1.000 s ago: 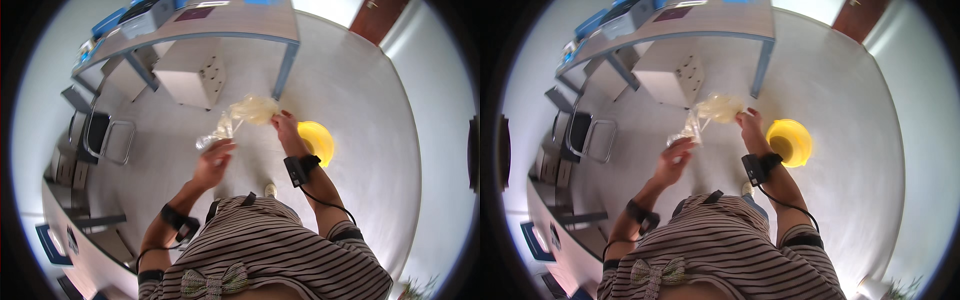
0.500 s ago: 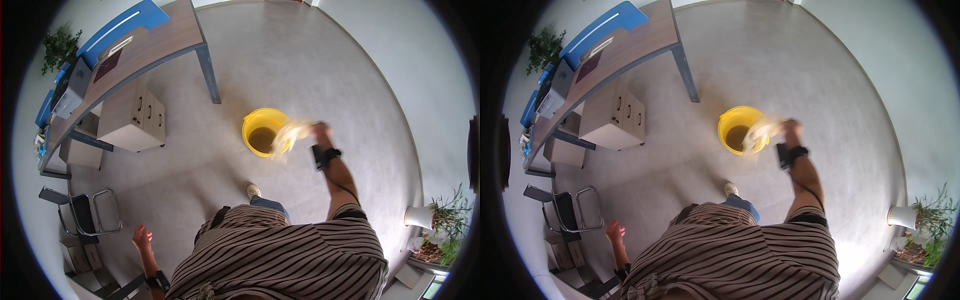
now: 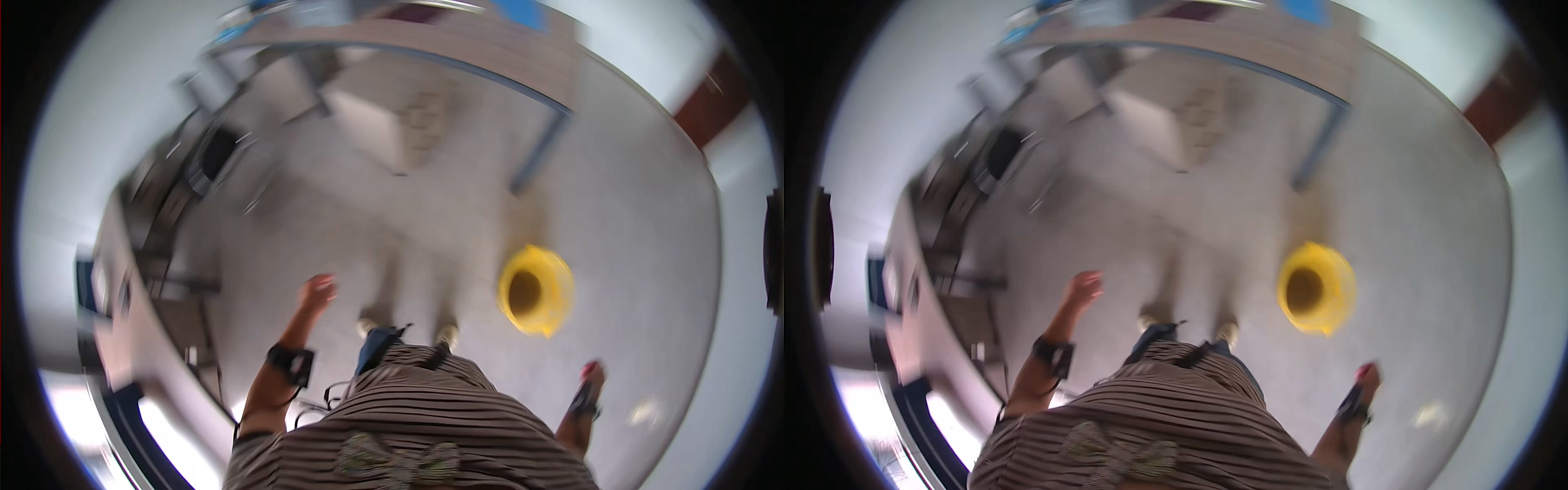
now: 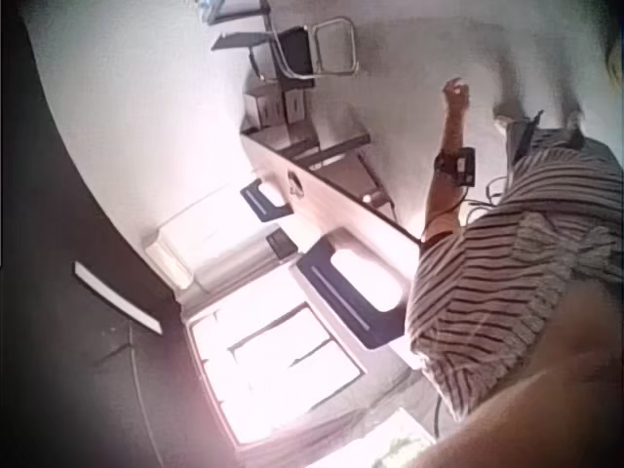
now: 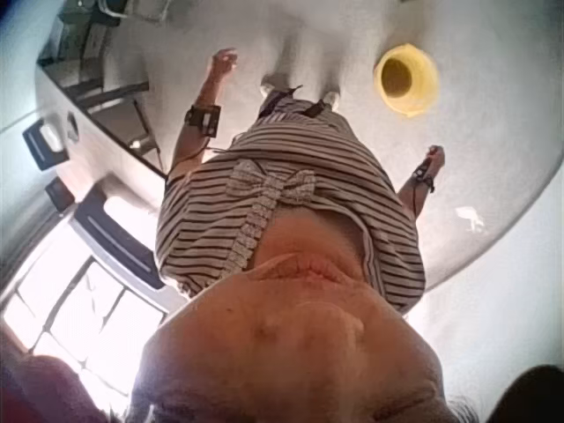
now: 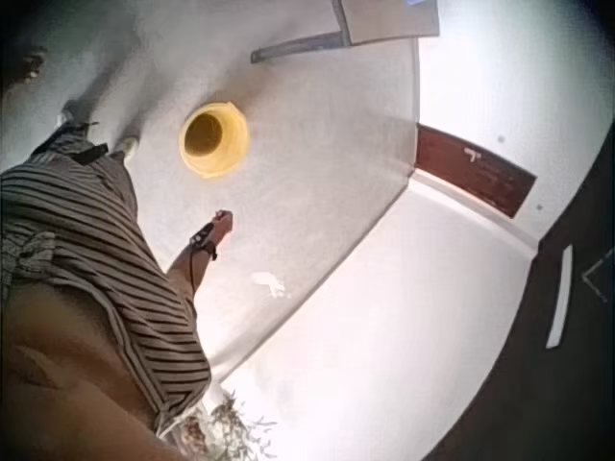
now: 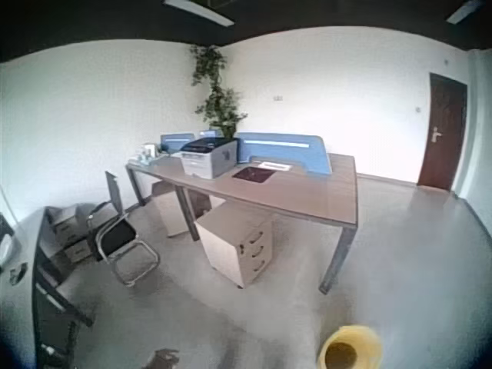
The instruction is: Wiping a desk surface with a cloth after moving office furniture.
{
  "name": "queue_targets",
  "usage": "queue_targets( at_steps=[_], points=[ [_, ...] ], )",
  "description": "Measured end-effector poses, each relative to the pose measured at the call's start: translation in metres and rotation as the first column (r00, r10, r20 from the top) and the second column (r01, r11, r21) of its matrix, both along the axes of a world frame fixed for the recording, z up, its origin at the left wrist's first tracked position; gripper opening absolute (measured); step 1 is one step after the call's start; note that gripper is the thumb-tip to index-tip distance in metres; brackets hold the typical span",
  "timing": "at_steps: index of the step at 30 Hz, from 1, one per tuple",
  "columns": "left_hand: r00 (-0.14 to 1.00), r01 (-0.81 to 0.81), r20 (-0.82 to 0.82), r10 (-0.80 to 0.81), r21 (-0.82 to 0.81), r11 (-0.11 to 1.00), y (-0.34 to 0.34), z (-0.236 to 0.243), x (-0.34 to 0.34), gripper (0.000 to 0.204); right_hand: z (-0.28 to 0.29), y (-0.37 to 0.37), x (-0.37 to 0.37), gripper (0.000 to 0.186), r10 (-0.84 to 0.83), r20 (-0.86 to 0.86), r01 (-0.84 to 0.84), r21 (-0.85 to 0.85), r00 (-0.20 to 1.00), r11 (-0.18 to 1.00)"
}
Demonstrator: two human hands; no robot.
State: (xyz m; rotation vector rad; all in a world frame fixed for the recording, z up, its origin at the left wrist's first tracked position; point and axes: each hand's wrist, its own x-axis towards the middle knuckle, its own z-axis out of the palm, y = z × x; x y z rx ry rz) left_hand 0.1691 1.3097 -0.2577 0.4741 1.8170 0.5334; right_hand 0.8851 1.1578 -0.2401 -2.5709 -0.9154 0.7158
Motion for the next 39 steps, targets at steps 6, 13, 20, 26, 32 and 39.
queue_targets(
  at_steps=[6,13,20,26,32,39],
  points=[
    [0.786,0.606,-0.113,-0.608,-0.058,0.794,-0.012,0.041,0.045,0.031,-0.015,0.029,-0.223,0.008,-0.612,-0.76,0.459,-0.472,0.22,0.752],
    [0.875,0.253,-0.382,-0.296,-0.161,0.954,-0.087,0.041,0.021,0.027,-0.027,0.211,-0.229,0.009,-0.242,-0.855,0.079,-0.232,0.458,0.969],
    [0.83,-0.412,-0.447,0.335,-0.086,0.907,-0.167,0.061,0.018,0.027,-0.077,0.294,-0.265,0.018,-0.278,-0.83,-0.051,-0.343,0.483,0.938],
    [0.601,-0.675,-0.491,0.631,0.112,0.729,-0.188,0.073,0.025,0.026,-0.101,0.323,-0.395,0.014,-0.315,-0.88,-0.416,-0.451,0.356,0.789],
    [0.541,-0.752,-0.468,0.699,0.101,0.651,-0.174,0.084,0.026,0.027,-0.105,0.327,-0.496,0.034,-0.113,-0.955,-0.716,-0.282,0.275,0.639],
    [0.562,-0.707,-0.39,0.729,0.231,0.669,-0.153,0.111,-0.003,0.031,-0.13,0.315,-0.508,0.035,-0.237,-0.929,-0.733,-0.369,0.284,0.571]
  ],
)
